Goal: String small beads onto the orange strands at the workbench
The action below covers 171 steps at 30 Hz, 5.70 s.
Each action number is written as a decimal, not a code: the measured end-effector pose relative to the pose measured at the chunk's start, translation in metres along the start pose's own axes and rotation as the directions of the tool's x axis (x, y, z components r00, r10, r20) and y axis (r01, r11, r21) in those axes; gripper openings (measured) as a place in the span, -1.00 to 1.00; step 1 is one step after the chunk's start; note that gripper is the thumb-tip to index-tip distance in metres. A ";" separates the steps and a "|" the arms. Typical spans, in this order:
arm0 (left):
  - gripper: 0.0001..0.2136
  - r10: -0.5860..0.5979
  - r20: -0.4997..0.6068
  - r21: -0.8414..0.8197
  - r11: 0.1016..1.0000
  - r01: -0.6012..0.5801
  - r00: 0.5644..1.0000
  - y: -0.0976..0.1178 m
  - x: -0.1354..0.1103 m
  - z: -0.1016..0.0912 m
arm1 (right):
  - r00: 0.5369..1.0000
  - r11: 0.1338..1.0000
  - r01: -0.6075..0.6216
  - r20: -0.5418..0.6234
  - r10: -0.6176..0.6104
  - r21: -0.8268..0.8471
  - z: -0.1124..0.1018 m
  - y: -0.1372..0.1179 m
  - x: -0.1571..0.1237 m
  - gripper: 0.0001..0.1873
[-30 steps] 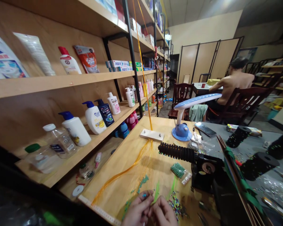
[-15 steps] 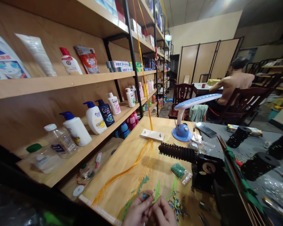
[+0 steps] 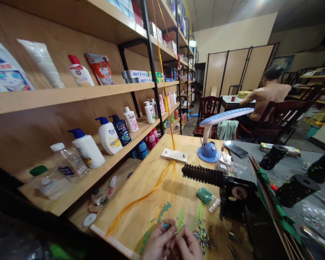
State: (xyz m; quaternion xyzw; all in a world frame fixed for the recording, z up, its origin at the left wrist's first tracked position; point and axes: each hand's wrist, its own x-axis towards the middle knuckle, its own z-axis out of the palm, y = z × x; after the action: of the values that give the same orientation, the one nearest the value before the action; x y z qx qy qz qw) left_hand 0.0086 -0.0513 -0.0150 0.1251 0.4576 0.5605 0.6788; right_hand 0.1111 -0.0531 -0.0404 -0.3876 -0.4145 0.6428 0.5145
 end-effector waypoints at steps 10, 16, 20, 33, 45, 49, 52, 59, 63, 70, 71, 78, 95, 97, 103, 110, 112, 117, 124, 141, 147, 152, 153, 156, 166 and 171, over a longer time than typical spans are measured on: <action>-0.54 0.054 0.065 0.005 0.999 -0.054 0.996 -0.002 0.003 0.001 | 1.000 1.000 -0.005 -0.002 0.005 0.025 -0.001 0.007 0.002 -0.44; -0.54 0.050 0.053 -0.006 0.999 -0.049 0.997 -0.003 0.003 -0.002 | 1.000 1.000 0.025 -0.001 -0.025 -0.002 -0.002 0.005 0.002 -0.45; -0.57 0.055 0.065 -0.002 0.998 -0.055 0.996 -0.003 0.002 -0.002 | 1.000 0.999 0.031 0.005 -0.030 -0.013 -0.001 0.004 0.003 -0.44; -0.50 0.186 -0.007 0.169 0.969 -0.182 0.983 0.013 0.000 0.004 | 0.981 0.994 -0.098 0.163 0.103 -0.037 -0.014 0.002 0.011 -0.42; -0.55 0.318 0.002 0.315 0.900 -0.302 0.948 0.016 0.008 -0.002 | 0.989 0.973 -0.015 0.142 0.049 -0.229 -0.013 -0.002 0.025 -0.42; -0.58 0.317 0.033 0.352 0.884 -0.308 0.948 0.023 0.005 0.000 | 0.984 0.965 -0.011 0.168 0.057 -0.264 -0.019 -0.007 0.027 -0.45; -0.59 0.316 0.053 0.368 0.876 -0.313 0.947 0.030 0.006 0.000 | 0.978 0.956 0.009 0.202 0.053 -0.293 -0.022 -0.006 0.029 -0.53; -0.61 0.289 0.112 0.387 0.869 -0.310 0.951 0.039 0.009 0.001 | 0.984 0.928 0.063 0.180 0.004 -0.367 -0.018 -0.010 0.037 -0.63; -0.61 0.312 0.118 0.396 0.856 -0.333 0.943 0.043 0.011 0.002 | 0.978 0.932 0.044 0.207 0.033 -0.359 -0.022 -0.011 0.039 -0.67; -0.60 0.313 0.184 0.382 0.851 -0.361 0.932 0.044 0.011 0.004 | 0.983 0.902 0.103 0.180 -0.029 -0.420 -0.021 -0.018 0.043 -0.63; -0.59 0.312 0.173 0.380 0.854 -0.355 0.934 0.045 0.011 0.005 | 0.980 0.909 0.108 0.195 -0.030 -0.404 -0.021 -0.019 0.043 -0.65; -0.57 0.314 0.150 0.397 0.849 -0.348 0.937 0.048 0.011 0.007 | 0.986 0.869 0.095 0.166 -0.016 -0.485 -0.019 -0.021 0.040 -0.71; -0.57 0.369 0.161 0.402 0.823 -0.402 0.915 0.050 0.010 0.007 | 0.974 0.805 0.173 0.219 -0.054 -0.567 -0.018 -0.027 0.044 -0.77; -0.56 0.372 0.142 0.421 0.816 -0.396 0.917 0.051 0.011 0.007 | 0.975 0.775 0.181 0.216 -0.059 -0.606 -0.019 -0.026 0.045 -0.78; -0.57 0.409 0.189 0.405 0.795 -0.451 0.893 0.051 0.019 0.007 | 0.985 0.732 0.159 0.161 -0.068 -0.663 -0.016 -0.024 0.052 -0.70; -0.58 0.415 0.187 0.441 0.775 -0.453 0.891 0.050 0.024 0.006 | 0.988 0.721 0.143 0.139 -0.065 -0.678 -0.022 -0.021 0.058 -0.84; -0.58 0.421 0.189 0.439 0.772 -0.460 0.887 0.050 0.025 0.007 | 0.989 0.713 0.134 0.132 -0.059 -0.689 -0.022 -0.021 0.060 -0.79; -0.60 0.434 0.191 0.439 0.764 -0.472 0.880 0.049 0.028 0.009 | 0.983 0.720 0.164 0.175 -0.060 -0.674 -0.025 -0.017 0.067 -0.78; -0.63 0.444 0.195 0.439 0.758 -0.482 0.875 0.046 0.035 0.009 | 0.985 0.667 0.173 0.135 -0.109 -0.725 -0.030 -0.003 0.077 -0.74; -0.64 0.444 0.214 0.457 0.742 -0.491 0.870 0.045 0.043 0.009 | 0.989 0.669 0.145 0.104 -0.100 -0.729 -0.020 -0.027 0.071 -0.77; -0.65 0.447 0.239 0.471 0.722 -0.506 0.862 0.043 0.048 0.006 | 0.992 0.702 0.121 0.117 -0.054 -0.702 -0.027 -0.020 0.075 -0.89; -0.64 0.446 0.255 0.452 0.729 -0.514 0.858 0.038 0.052 0.005 | 0.987 0.692 0.162 0.131 -0.097 -0.703 -0.028 -0.018 0.078 -0.80; -0.64 0.446 0.258 0.450 0.729 -0.515 0.857 0.037 0.053 0.005 | 0.985 0.682 0.173 0.131 -0.112 -0.711 -0.029 -0.018 0.079 -0.80; -0.66 0.445 0.262 0.447 0.731 -0.516 0.856 0.036 0.054 0.005 | 0.982 0.649 0.188 0.117 -0.152 -0.737 -0.030 -0.016 0.079 -0.80; -0.74 0.426 0.304 0.538 0.662 -0.522 0.852 0.039 0.052 0.007 | 0.982 0.793 0.181 0.065 -0.176 -0.581 -0.032 -0.037 0.076 -0.62; -0.75 0.323 0.497 0.646 0.483 -0.592 0.806 0.042 0.049 0.010 | 0.987 0.903 0.140 -0.018 -0.161 -0.407 -0.020 -0.056 0.085 -0.57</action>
State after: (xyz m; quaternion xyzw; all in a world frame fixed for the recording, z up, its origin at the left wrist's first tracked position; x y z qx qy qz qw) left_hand -0.0132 0.0087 -0.0048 0.6095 0.4895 0.4411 0.4409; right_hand 0.1344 0.0399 -0.0012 -0.4687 -0.5536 0.4916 0.4818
